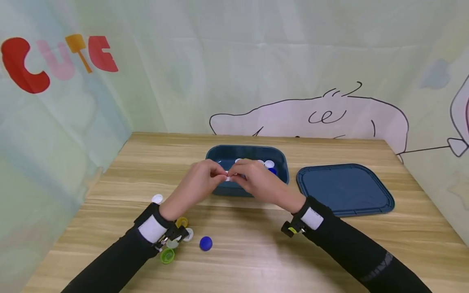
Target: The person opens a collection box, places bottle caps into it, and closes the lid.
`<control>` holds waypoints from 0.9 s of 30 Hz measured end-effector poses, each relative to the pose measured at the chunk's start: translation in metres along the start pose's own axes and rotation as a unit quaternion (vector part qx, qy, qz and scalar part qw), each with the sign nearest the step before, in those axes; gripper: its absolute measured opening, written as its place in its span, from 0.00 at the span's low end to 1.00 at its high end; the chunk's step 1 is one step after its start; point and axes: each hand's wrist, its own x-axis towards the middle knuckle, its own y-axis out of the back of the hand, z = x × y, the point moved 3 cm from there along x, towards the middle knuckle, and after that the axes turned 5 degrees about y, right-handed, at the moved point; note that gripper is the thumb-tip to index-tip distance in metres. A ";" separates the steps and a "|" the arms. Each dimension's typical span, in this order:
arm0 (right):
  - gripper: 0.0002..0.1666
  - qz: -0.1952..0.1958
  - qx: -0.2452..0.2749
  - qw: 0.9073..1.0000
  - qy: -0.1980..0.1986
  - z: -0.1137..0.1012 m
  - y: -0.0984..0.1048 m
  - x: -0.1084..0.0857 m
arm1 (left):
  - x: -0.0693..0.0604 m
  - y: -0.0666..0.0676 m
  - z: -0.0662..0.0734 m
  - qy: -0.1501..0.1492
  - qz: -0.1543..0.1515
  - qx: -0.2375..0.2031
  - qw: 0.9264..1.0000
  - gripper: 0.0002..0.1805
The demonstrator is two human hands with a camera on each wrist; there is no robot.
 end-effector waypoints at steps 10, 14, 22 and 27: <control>0.09 -0.005 0.005 0.999 -0.041 0.034 -0.003 0.000 | 0.036 -0.025 -0.003 0.033 -0.007 0.012 0.999 0.06; 0.09 -0.009 0.000 0.999 -0.050 0.043 -0.007 -0.002 | 0.043 -0.035 -0.006 0.050 -0.016 0.010 0.999 0.07; 0.06 -0.038 -0.042 0.996 -0.071 0.056 -0.017 0.001 | 0.050 -0.045 -0.009 0.089 -0.026 0.027 0.995 0.13; 0.08 -0.060 -0.053 0.993 -0.081 0.059 -0.021 0.003 | 0.054 -0.047 -0.008 0.104 -0.048 0.035 0.993 0.14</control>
